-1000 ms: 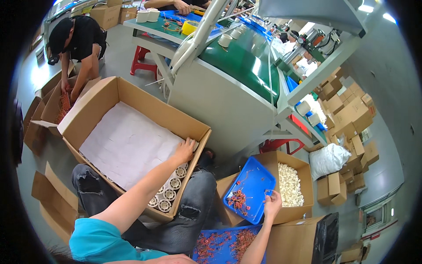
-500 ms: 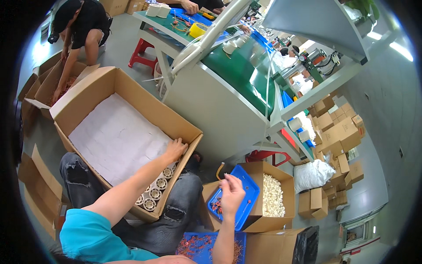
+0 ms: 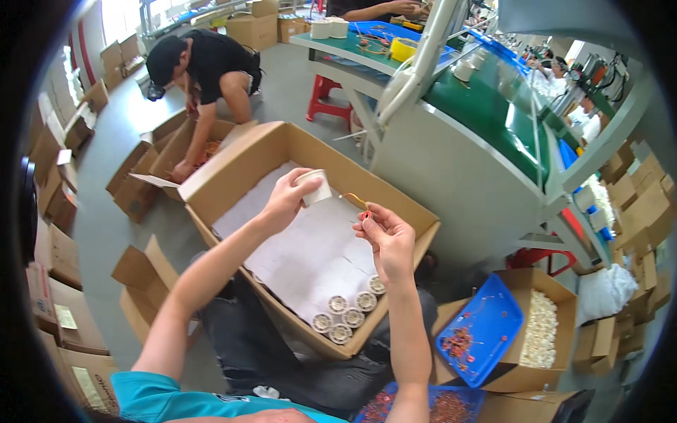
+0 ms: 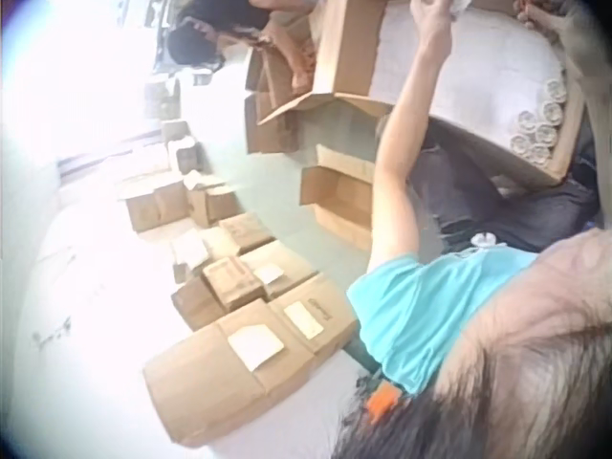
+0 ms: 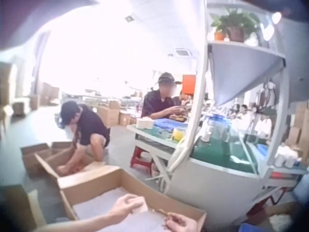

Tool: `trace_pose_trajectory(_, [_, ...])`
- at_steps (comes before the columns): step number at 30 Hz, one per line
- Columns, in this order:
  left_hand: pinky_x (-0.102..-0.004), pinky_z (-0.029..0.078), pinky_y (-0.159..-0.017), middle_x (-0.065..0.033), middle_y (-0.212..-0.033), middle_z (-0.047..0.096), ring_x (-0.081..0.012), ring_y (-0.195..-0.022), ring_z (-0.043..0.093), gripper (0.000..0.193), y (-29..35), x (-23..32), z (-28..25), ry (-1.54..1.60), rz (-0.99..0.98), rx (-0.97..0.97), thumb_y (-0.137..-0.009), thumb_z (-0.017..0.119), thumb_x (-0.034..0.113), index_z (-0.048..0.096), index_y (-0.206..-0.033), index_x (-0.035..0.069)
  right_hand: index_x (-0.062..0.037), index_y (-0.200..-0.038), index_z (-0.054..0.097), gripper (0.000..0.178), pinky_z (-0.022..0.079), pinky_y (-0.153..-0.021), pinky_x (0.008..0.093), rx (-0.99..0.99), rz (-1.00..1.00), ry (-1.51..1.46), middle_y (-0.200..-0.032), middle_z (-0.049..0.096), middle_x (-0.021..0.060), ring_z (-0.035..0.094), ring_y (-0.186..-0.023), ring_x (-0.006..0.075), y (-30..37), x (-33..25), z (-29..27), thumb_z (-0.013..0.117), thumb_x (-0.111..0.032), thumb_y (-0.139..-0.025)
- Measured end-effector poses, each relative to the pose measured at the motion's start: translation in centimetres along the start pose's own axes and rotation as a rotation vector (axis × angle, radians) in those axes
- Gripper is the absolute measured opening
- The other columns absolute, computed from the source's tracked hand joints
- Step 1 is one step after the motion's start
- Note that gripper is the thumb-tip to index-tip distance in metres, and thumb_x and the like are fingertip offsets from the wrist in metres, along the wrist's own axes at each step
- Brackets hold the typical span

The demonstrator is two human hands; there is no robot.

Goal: The person applies adhesive to small electronic components using a stick, then places the components into a cardboard box.

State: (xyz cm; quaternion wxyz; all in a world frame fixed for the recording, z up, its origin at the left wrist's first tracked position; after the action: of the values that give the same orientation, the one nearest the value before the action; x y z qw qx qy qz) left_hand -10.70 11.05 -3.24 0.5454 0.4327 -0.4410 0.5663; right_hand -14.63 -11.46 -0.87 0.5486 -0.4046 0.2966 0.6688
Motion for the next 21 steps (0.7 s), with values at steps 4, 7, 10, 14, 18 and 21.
trace_pose_trajectory(4, [-0.0345, 0.054, -0.092, -0.0140, -0.111, 0.064, -0.0197, -0.104, 0.064, 0.056, 6.7, 2.7, -2.0, 0.303, -0.017, -0.012, -0.084, 0.080, 0.017, 0.049, -0.127, -0.003, 0.0058, -0.117, 0.065, 0.024, 0.060, -0.077, 0.0310, -0.017, 0.006, 0.105, -0.100, 0.070, 0.0147, 0.071, -0.087, 0.0221, -0.3, 2.6, 2.0, 0.063, 0.003, -0.093])
trace_pose_trajectory(7, [-0.0354, 0.053, -0.096, -0.0134, -0.114, 0.063, -0.0210, -0.108, 0.063, 0.053, 8.7, 2.9, -2.7, 0.280, -0.057, -0.121, -0.083, 0.080, 0.010, 0.052, -0.126, -0.004, 0.0059, -0.118, 0.064, 0.025, 0.060, -0.078, 0.0316, -0.013, 0.032, 0.120, -0.101, 0.070, 0.0154, 0.071, -0.088, 0.0229, 0.8, 4.0, 1.4, 0.063, 0.003, -0.093])
trace_pose_trajectory(10, [-0.0331, 0.052, -0.094, -0.0107, -0.113, 0.064, -0.0190, -0.108, 0.063, 0.054, 9.4, 2.2, -3.6, 0.196, -0.093, -0.199, -0.082, 0.082, 0.014, 0.055, -0.125, -0.003, 0.0068, -0.115, 0.066, 0.024, 0.060, -0.079, 0.0320, 0.000, 0.091, 0.245, -0.104, 0.069, 0.0152, 0.071, -0.089, 0.0232, 1.1, 5.6, 1.3, 0.065, 0.005, -0.090])
trace_pose_trajectory(14, [-0.0332, 0.051, -0.093, -0.0097, -0.114, 0.065, -0.0185, -0.107, 0.064, 0.060, 10.5, 3.2, -2.4, -0.400, 0.149, -0.291, -0.078, 0.084, 0.014, 0.052, -0.127, 0.000, 0.0067, -0.108, 0.070, 0.023, 0.059, -0.080, 0.0288, 0.006, -0.097, 0.470, -0.104, 0.067, 0.0113, 0.070, -0.090, 0.0192, 2.0, 5.3, 1.9, 0.068, 0.007, -0.086])
trace_pose_trajectory(18, [-0.0368, 0.050, -0.096, -0.0132, -0.118, 0.062, -0.0245, -0.114, 0.062, 0.069, 12.0, 3.4, -0.3, -0.500, 0.491, -0.375, -0.075, 0.085, 0.004, 0.046, -0.132, 0.002, 0.0060, -0.108, 0.070, 0.023, 0.058, -0.079, 0.0268, -0.016, -0.101, 0.445, -0.102, 0.067, 0.0106, 0.069, -0.088, 0.0171, 2.5, 5.4, 2.4, 0.068, 0.008, -0.085])
trace_pose_trajectory(21, [-0.0409, 0.050, -0.097, -0.0177, -0.121, 0.057, -0.0353, -0.113, 0.061, 0.078, 12.7, 3.4, 0.0, -0.872, 0.496, -0.306, -0.068, 0.084, 0.001, 0.046, -0.136, 0.003, 0.0060, -0.107, 0.070, 0.023, 0.058, -0.080, 0.0265, -0.004, -0.115, 0.594, -0.103, 0.068, 0.0107, 0.069, -0.089, 0.0165, 2.9, 4.8, 2.6, 0.068, 0.009, -0.085])
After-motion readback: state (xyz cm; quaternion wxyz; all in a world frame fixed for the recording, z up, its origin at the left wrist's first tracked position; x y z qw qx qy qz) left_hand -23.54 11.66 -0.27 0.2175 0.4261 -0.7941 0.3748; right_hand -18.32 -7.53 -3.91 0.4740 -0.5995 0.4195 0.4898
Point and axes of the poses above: each hand's wrist, its own y-axis away from the middle knuckle, its own z-axis out of the palm, x = y × z, the point moved 6 cm from there along -y, towards the middle knuckle
